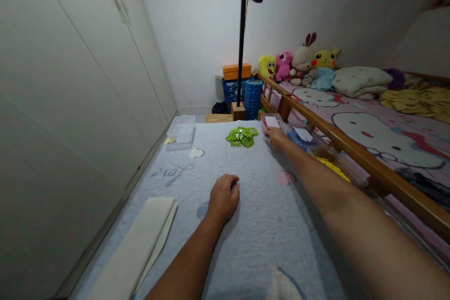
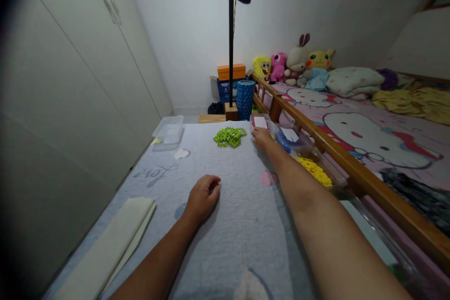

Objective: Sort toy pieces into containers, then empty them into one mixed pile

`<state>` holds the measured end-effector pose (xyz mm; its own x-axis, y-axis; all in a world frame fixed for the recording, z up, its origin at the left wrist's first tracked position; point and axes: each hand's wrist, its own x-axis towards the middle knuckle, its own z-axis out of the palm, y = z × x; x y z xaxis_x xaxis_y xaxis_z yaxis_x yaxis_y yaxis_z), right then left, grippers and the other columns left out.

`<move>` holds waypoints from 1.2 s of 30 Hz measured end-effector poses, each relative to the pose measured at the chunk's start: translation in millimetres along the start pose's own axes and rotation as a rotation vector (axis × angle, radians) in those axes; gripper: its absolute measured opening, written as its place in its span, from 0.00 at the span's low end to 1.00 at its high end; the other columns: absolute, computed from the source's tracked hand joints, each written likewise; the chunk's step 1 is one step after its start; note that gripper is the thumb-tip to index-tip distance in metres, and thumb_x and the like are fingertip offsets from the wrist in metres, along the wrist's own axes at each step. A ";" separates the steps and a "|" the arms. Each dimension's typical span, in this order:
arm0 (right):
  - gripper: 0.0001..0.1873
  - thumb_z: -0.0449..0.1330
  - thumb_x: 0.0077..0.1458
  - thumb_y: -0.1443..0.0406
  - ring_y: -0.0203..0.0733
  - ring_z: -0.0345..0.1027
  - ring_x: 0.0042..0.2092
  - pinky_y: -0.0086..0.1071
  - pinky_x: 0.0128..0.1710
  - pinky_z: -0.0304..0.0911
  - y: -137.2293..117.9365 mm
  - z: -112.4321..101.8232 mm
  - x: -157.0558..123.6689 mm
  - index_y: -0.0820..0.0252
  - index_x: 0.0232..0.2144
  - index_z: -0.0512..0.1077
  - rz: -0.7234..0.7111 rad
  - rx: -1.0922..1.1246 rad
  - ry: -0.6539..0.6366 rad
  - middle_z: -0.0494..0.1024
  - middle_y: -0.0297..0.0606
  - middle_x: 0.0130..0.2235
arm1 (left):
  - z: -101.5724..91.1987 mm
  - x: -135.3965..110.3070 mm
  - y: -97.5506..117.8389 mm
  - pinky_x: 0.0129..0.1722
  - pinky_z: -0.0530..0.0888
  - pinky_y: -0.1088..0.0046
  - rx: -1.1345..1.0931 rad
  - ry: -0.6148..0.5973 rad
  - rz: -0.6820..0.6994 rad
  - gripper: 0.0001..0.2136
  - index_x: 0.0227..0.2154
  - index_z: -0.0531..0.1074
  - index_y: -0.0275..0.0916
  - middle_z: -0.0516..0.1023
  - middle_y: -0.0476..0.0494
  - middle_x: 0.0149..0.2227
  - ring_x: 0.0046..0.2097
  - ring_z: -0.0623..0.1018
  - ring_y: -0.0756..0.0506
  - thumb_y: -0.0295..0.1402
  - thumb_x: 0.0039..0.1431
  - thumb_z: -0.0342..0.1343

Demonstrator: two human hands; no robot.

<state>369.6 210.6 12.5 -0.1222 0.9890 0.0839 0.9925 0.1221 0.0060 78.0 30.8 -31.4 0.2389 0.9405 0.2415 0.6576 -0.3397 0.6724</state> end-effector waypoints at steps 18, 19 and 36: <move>0.24 0.55 0.59 0.67 0.55 0.56 0.59 0.47 0.54 0.52 19.8 -2.7 14.7 0.64 0.58 0.70 0.134 -0.110 -0.024 0.67 0.55 0.61 | -0.3 -0.8 2.4 0.48 0.72 0.63 0.015 -0.007 0.005 0.07 0.39 0.74 0.40 0.78 0.43 0.39 0.44 0.76 0.42 0.26 0.59 0.53; 0.25 0.55 0.59 0.65 0.56 0.56 0.59 0.49 0.54 0.51 21.4 -3.0 16.1 0.64 0.58 0.70 0.142 -0.116 -0.029 0.67 0.56 0.61 | -0.1 -0.9 2.2 0.48 0.72 0.63 0.014 -0.007 0.005 0.07 0.39 0.74 0.41 0.77 0.43 0.39 0.44 0.76 0.42 0.26 0.59 0.53; 0.21 0.52 0.64 0.60 0.56 0.60 0.59 0.54 0.54 0.55 31.5 -10.7 17.5 0.53 0.57 0.71 0.147 -0.106 -0.057 0.69 0.49 0.61 | -0.9 -1.9 1.6 0.47 0.71 0.63 0.026 -0.010 0.017 0.07 0.39 0.74 0.40 0.78 0.42 0.40 0.45 0.75 0.42 0.26 0.60 0.53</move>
<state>398.8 230.8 24.9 0.0266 0.9990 0.0353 0.9943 -0.0301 0.1027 78.0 28.5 -30.1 0.2573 0.9347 0.2454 0.6718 -0.3555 0.6498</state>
